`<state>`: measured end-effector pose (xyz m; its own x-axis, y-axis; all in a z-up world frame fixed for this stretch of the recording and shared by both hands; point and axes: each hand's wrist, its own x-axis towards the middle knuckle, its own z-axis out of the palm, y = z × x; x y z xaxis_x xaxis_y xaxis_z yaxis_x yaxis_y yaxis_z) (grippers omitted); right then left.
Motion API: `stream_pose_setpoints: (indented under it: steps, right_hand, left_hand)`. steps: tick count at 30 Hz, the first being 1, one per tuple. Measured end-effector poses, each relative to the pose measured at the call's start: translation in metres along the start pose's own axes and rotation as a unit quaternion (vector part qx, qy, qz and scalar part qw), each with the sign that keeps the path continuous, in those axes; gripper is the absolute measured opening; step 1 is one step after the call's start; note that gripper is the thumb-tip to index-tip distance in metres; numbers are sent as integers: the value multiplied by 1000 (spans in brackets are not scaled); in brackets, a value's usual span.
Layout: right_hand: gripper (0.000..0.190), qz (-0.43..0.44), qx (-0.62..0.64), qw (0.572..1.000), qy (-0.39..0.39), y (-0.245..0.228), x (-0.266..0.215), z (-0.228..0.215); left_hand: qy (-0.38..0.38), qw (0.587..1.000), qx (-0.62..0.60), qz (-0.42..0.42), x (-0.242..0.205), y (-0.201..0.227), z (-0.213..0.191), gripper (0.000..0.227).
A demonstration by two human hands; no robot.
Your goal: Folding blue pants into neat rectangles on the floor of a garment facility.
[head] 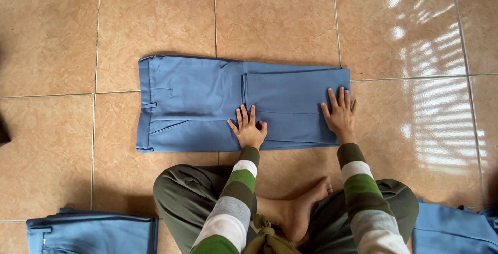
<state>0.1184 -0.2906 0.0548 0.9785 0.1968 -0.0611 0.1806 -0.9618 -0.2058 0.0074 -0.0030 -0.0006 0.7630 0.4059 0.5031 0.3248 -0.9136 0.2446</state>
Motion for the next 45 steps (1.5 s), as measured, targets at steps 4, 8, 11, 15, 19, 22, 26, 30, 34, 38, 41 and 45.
stream_pose_setpoints:
  steps: [4, 8, 11, 15, 19, 22, 26, 30, 34, 38, 41, 45]
  right_hand:
    - [64, 81, 63, 995, -3, 17, -8, -9]
    - [51, 193, 44, 980, 19, 27, -17, -7]
    - [55, 231, 96, 968, -21, 64, -19, 27]
    - [64, 231, 249, 940, -43, 98, -4, 59]
    - [68, 200, 314, 928, -31, 52, 11, 40]
    - [68, 155, 275, 949, -4, -24, 2, 15]
    - [66, 90, 180, 979, -12, -117, -12, 15]
    - [58, 35, 44, 998, -18, -160, -35, 36]
    - [58, 41, -16, 998, 41, -157, -36, 56]
    - [58, 73, -29, 996, 36, -150, -34, 43]
    - [59, 95, -53, 994, 24, -123, -32, 43]
    - [59, 135, -67, 989, 10, -84, -30, 30]
  left_hand:
    - [-5, 1000, -3, -3, -1, 0, 2, 71]
    - [-6, 1000, -9, -8, -1, -1, 3, 72]
    - [-10, 1000, -9, -6, 1, -1, 0, 73]
    - [-17, 1000, -15, -10, 0, -3, 0, 75]
    - [-52, 998, -43, -14, -2, -6, -1, 81]
    - [-81, 995, -55, -18, -5, -8, -1, 85]
    - [-107, 991, -78, -20, -7, -12, -1, 87]
    - [-116, 990, -73, -18, -7, -14, 0, 86]
    - [-203, 977, -66, -21, -8, -18, 3, 87]
    - [-270, 958, -92, 23, 5, -27, -2, 90]
    - [-292, 947, -100, 85, 2, -38, 2, 80]
    - [-254, 958, -66, 119, -3, -43, 10, 81]
